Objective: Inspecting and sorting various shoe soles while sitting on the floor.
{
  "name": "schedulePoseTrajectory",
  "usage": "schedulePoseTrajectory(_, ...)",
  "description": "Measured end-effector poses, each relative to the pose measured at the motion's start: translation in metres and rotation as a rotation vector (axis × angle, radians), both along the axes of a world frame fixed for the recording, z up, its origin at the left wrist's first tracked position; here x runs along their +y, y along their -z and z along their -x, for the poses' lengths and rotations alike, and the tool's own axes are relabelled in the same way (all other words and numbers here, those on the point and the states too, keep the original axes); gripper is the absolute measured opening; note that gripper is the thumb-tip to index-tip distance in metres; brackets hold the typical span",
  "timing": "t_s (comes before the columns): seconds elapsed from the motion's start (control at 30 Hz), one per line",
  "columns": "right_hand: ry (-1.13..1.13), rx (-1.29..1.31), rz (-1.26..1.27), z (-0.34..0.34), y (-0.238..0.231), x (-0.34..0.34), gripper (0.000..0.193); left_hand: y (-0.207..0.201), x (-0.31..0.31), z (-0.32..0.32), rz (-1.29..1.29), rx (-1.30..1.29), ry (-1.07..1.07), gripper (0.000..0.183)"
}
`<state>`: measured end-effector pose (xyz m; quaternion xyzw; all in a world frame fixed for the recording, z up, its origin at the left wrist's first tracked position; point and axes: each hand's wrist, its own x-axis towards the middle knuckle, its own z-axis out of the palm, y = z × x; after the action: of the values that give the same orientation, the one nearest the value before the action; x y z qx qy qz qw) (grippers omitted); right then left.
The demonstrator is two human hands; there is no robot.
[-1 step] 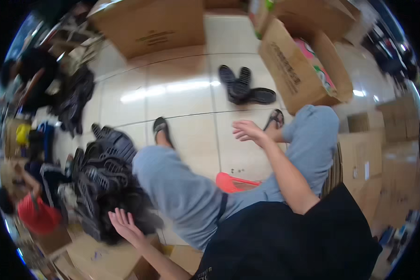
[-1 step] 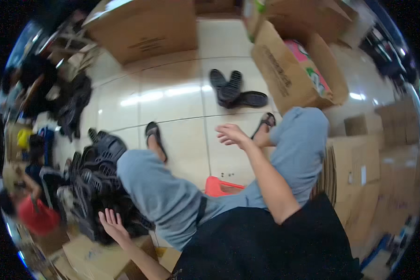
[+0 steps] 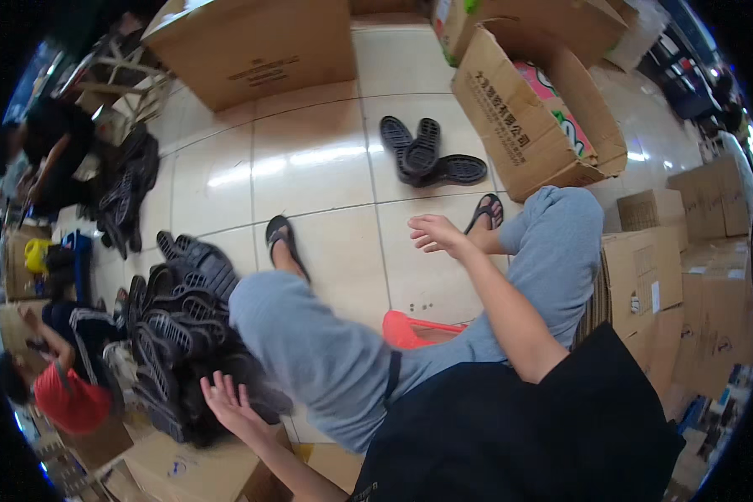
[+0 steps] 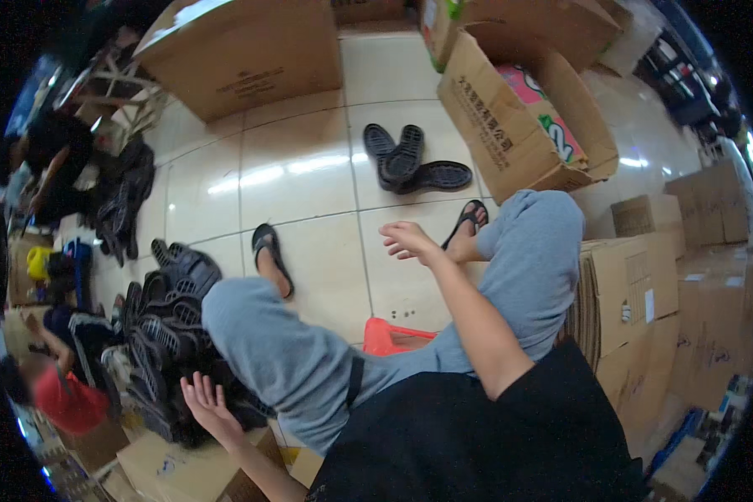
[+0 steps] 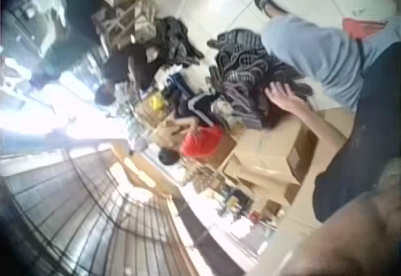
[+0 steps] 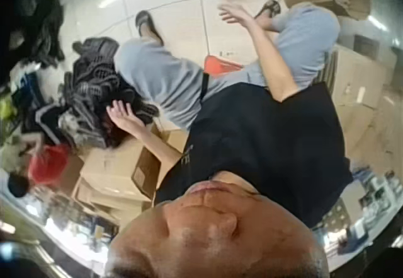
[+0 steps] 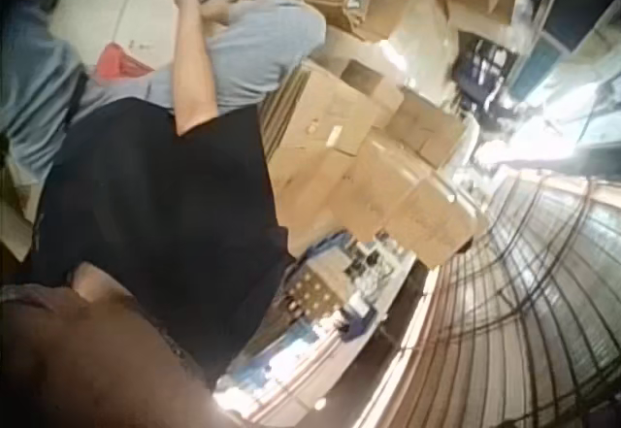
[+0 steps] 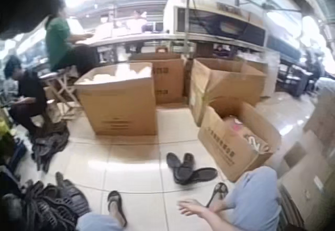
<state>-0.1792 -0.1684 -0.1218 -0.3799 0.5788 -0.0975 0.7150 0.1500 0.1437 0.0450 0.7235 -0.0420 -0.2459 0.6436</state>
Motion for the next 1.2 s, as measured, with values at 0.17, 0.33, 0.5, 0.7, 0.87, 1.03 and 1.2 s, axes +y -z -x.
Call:
schedulePoseTrajectory(0.17,0.782,-0.234,-0.374,0.055,0.123,-0.063,0.060,-0.031,-0.125,0.122,-0.617,-0.930,0.527,0.089)
schedulePoseTrajectory(0.33,0.835,-0.232,-0.332,0.031,0.178,-0.119,0.108,-0.030,-0.137,0.096,-0.657,-1.081,0.503,0.079)
schedulePoseTrajectory(0.5,1.008,-0.336,-0.351,0.050,0.232,-0.169,0.079,-0.033,-0.151,0.107,-0.672,-1.051,0.482,0.076)
schedulePoseTrajectory(0.7,1.111,-0.474,-0.534,0.016,0.213,-0.143,0.050,-0.034,-0.131,0.108,-0.717,-1.061,0.422,0.076)
schedulePoseTrajectory(0.87,0.849,0.514,-0.095,0.049,0.168,-0.101,0.058,-0.034,-0.118,0.113,-0.625,-1.052,0.432,0.078)
schedulePoseTrajectory(1.03,0.243,0.567,0.724,0.049,0.014,-0.079,0.029,-0.037,-0.087,0.121,-0.559,-1.060,0.392,0.079)
schedulePoseTrajectory(1.2,-0.310,0.315,0.994,0.071,-0.181,-0.047,0.040,-0.036,-0.079,0.146,-0.509,-1.208,0.527,0.073)
